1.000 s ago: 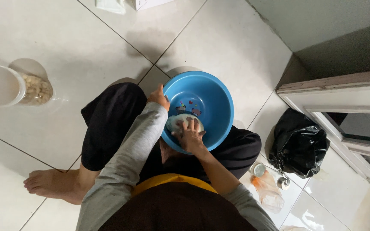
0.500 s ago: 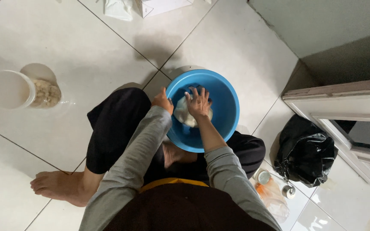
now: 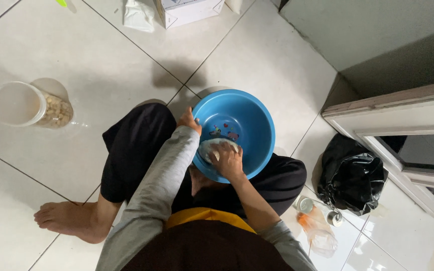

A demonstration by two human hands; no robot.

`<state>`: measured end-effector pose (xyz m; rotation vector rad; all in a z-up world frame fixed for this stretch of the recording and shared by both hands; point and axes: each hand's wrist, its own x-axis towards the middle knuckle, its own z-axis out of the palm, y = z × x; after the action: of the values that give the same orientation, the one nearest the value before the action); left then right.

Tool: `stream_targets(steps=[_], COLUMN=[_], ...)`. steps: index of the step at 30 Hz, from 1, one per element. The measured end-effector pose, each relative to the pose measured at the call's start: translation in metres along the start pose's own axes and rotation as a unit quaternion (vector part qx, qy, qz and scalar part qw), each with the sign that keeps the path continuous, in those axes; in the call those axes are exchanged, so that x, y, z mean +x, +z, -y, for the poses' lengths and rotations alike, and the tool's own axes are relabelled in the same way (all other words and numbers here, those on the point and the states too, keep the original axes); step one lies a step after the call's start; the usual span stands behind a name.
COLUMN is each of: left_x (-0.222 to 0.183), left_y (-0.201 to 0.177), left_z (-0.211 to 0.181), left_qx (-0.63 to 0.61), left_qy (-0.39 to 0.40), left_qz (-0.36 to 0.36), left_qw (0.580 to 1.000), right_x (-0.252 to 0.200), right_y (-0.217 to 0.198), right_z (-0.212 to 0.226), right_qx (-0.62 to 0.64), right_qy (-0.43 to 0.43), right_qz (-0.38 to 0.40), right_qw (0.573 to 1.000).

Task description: Kneading a ball of dough in a blue plastic bowl while sitting on the floor.

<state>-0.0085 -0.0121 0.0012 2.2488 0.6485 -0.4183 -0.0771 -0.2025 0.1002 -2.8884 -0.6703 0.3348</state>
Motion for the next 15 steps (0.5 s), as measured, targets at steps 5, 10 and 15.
stream_targets(steps=[5,10,15], left_x=[0.002,0.025,0.051], left_y=[-0.004,-0.022,-0.019], left_z=[-0.008,-0.034,-0.054], left_qx=[0.029,0.111,0.119], left_qy=[-0.006,0.006,0.084], left_qz=[0.006,0.002,0.005], left_qw=[1.0,0.994,0.989], right_x=[-0.012,0.034,0.072], right_y=[0.0,0.019,0.039], right_z=[0.001,-0.005,-0.018], right_qx=[-0.023,-0.053,0.002], right_qy=[-0.026,-0.013,0.03], right_qz=[-0.048,0.059,0.007], right_qw=[0.998,0.997,1.0])
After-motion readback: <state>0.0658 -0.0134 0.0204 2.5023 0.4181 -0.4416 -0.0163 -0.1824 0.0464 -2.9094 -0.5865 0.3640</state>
